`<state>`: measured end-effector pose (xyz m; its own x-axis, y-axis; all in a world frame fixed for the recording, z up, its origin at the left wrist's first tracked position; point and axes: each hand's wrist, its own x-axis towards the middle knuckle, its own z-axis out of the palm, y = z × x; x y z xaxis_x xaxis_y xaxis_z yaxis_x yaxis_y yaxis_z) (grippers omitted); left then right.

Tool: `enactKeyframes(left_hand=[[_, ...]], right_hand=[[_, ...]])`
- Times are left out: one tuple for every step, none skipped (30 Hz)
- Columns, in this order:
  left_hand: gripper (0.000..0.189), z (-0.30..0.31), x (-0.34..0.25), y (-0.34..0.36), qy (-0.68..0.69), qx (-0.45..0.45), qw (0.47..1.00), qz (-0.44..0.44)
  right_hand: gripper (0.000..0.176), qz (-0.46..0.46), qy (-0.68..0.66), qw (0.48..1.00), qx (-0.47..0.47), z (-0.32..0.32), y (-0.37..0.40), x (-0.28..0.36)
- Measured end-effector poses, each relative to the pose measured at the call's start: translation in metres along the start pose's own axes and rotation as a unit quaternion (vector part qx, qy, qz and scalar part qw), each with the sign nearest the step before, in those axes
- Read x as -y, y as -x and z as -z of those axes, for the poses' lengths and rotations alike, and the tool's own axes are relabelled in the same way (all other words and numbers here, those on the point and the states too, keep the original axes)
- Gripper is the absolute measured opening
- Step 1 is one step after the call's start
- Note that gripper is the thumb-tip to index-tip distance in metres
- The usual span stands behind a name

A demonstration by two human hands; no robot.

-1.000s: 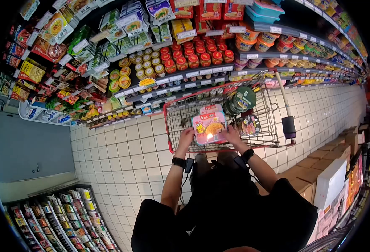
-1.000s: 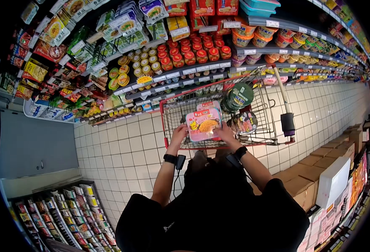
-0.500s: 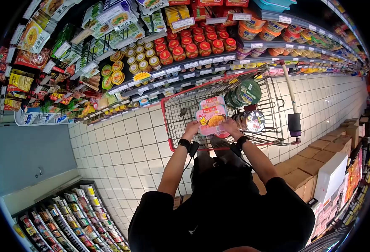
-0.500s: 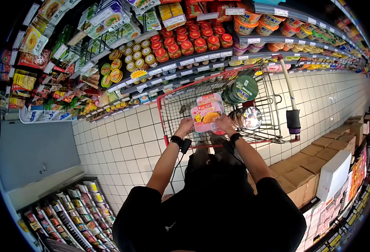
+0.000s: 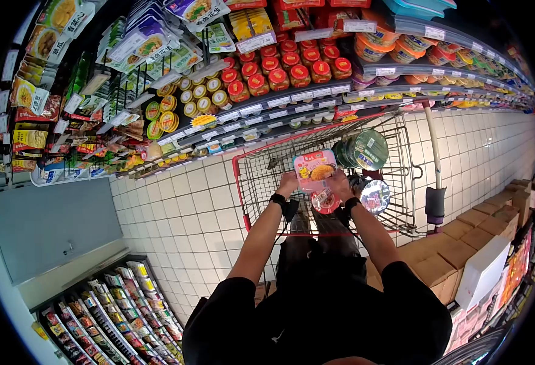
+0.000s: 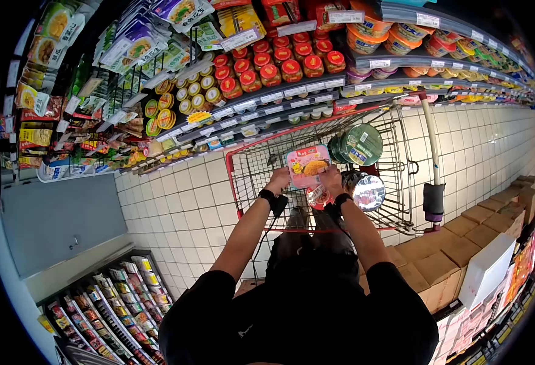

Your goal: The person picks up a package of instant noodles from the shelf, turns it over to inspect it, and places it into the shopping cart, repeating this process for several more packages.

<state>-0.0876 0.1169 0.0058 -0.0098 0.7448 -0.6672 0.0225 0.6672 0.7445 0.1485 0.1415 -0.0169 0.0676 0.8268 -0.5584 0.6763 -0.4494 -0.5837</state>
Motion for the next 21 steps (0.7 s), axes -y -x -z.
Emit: enactKeyframes(left_hand=[[0.024,0.002,0.002,-0.007,-0.097,0.001,0.995,-0.012],[0.024,0.001,0.004,-0.010,-0.098,-0.001,0.995,-0.010],[0.026,0.001,0.005,-0.015,-0.175,-0.016,0.984,-0.003],[0.027,-0.001,-0.007,-0.018,-0.252,-0.030,0.967,-0.001],[0.030,-0.003,-0.014,-0.010,-0.220,-0.020,0.975,0.027],[0.030,-0.003,0.006,-0.016,-0.191,-0.023,0.981,-0.006],[0.034,-0.002,0.040,-0.038,-0.235,-0.021,0.970,-0.052],[0.039,-0.004,0.029,-0.027,-0.204,-0.010,0.976,-0.076],[0.041,-0.007,0.016,-0.020,-0.183,-0.021,0.983,-0.005],[0.039,-0.009,0.037,-0.032,-0.216,-0.025,0.975,-0.034],[0.038,-0.008,0.055,-0.038,-0.148,-0.002,0.987,-0.068],[0.037,-0.009,0.059,-0.041,-0.118,0.018,0.991,-0.067],[0.033,-0.010,0.041,-0.034,-0.114,0.026,0.993,-0.019],[0.030,-0.012,0.017,-0.020,-0.109,0.034,0.993,0.030],[0.028,-0.010,0.002,-0.011,-0.076,0.048,0.994,0.062],[0.027,-0.009,-0.008,-0.004,-0.042,0.061,0.993,0.094],[0.024,-0.013,-0.016,0.004,-0.035,0.037,0.997,0.056],[0.023,-0.007,0.002,-0.006,-0.025,0.045,0.997,0.050],[0.022,-0.003,0.022,-0.014,-0.049,0.030,0.997,0.045],[0.021,0.001,0.031,-0.020,-0.074,0.016,0.996,0.041],[0.016,-0.001,-0.003,0.006,-0.044,0.007,0.998,0.050]], right_hand=[[0.051,0.016,-0.012,1.000,-0.001,0.002,-0.001,0.001],[0.050,0.031,-0.025,0.999,-0.002,0.003,0.000,0.002],[0.049,0.063,-0.049,0.997,-0.012,0.001,-0.002,0.001],[0.044,0.075,-0.066,0.995,-0.005,0.004,-0.007,0.004],[0.045,0.071,-0.036,0.997,-0.007,0.004,-0.006,0.007],[0.046,0.067,-0.005,0.998,-0.008,0.007,-0.001,0.012],[0.046,0.054,0.013,0.998,-0.010,0.007,-0.002,0.012],[0.046,0.040,0.031,0.999,-0.012,0.001,-0.006,0.006],[0.046,0.066,0.031,0.997,-0.007,-0.019,-0.021,-0.017],[0.046,0.091,0.037,0.995,0.000,-0.028,-0.038,-0.037],[0.046,0.070,0.024,0.997,0.007,0.001,-0.015,0.002],[0.048,0.079,0.035,0.996,0.008,0.005,-0.014,0.005],[0.049,0.054,0.024,0.998,0.015,0.011,-0.011,0.012],[0.050,0.028,0.013,0.999,0.022,0.018,-0.007,0.017],[0.052,0.042,0.006,0.999,0.034,0.020,-0.008,0.015],[0.053,0.057,0.000,0.997,0.047,0.019,-0.010,0.011],[0.053,0.048,0.014,0.998,0.038,0.015,-0.012,0.009],[0.053,0.064,0.003,0.997,0.041,0.025,0.002,0.021],[0.053,0.043,-0.007,0.998,0.048,0.026,0.007,0.022],[0.052,0.021,-0.017,0.998,0.055,0.025,0.012,0.019],[0.057,0.004,-0.026,0.998,0.065,0.013,0.001,0.001]])
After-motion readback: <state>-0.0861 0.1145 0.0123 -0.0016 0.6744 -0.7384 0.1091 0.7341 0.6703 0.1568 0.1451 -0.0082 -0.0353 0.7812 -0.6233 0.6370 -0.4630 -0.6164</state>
